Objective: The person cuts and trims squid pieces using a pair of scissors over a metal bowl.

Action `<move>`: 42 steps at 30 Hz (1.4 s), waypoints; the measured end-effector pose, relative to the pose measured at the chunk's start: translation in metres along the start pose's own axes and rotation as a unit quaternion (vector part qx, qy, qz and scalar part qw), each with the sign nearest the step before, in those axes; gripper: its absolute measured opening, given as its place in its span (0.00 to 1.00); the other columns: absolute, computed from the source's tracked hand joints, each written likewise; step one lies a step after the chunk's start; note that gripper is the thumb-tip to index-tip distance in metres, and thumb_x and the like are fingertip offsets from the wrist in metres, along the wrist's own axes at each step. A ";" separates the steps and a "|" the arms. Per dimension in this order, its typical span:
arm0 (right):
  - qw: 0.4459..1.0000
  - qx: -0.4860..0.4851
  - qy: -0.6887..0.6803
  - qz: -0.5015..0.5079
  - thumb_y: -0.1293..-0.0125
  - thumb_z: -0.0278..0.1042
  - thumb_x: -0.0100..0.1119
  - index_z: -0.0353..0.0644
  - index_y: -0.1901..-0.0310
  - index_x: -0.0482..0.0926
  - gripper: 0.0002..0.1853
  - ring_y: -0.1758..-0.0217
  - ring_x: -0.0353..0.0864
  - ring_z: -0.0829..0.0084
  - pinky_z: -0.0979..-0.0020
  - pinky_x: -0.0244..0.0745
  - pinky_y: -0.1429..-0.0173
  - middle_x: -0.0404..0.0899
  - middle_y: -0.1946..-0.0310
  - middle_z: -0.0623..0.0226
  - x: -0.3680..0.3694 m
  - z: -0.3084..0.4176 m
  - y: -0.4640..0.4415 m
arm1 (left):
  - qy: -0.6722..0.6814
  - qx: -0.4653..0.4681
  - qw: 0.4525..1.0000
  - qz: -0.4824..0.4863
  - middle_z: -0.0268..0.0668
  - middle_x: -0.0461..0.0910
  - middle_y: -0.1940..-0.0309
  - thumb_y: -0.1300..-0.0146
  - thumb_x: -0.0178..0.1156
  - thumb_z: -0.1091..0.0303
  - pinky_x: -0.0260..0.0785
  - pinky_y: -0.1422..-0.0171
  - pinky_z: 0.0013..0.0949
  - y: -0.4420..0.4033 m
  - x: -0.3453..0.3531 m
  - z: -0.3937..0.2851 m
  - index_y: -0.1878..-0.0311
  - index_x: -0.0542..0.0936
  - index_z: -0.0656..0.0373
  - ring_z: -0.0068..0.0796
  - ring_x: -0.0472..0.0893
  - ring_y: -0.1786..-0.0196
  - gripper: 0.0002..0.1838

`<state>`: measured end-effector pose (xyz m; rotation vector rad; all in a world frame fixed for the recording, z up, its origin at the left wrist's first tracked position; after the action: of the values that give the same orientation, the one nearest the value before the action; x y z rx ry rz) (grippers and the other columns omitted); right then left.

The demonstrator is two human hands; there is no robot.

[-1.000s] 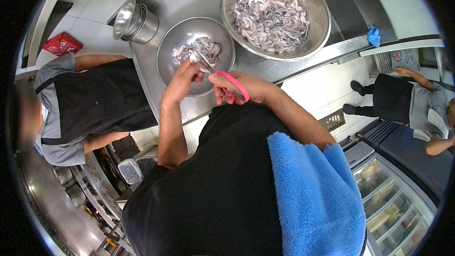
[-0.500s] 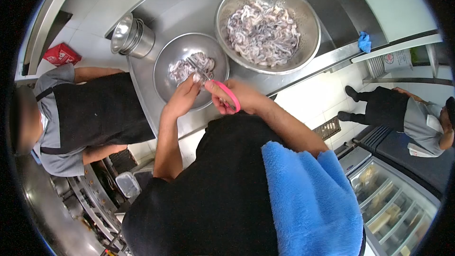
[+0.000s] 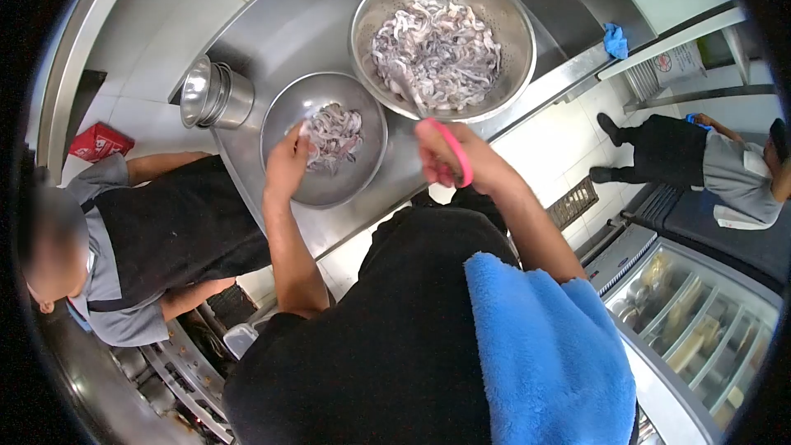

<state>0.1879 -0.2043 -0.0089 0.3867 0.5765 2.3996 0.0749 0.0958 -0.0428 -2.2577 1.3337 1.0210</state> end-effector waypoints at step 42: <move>0.834 0.313 -0.211 -0.404 0.33 0.78 0.60 0.42 0.74 0.80 0.38 0.87 0.69 0.70 0.63 0.68 0.82 0.72 0.84 0.68 -0.375 -0.567 0.296 | -0.293 0.069 0.941 0.157 0.52 0.88 0.51 0.38 0.64 0.54 0.77 0.38 0.49 -0.136 0.239 -0.206 0.51 0.89 0.55 0.54 0.86 0.45 0.19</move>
<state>0.0895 -0.8261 -0.4003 0.7443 1.0524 1.2191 0.3502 -0.1055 -0.0827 -1.4813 1.4437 1.4992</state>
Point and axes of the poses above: each hand's wrist, its own y-axis away from the middle knuckle, its own x-axis out of the palm, z = x × y, the point moved 10 cm from there along -y, towards the middle knuckle
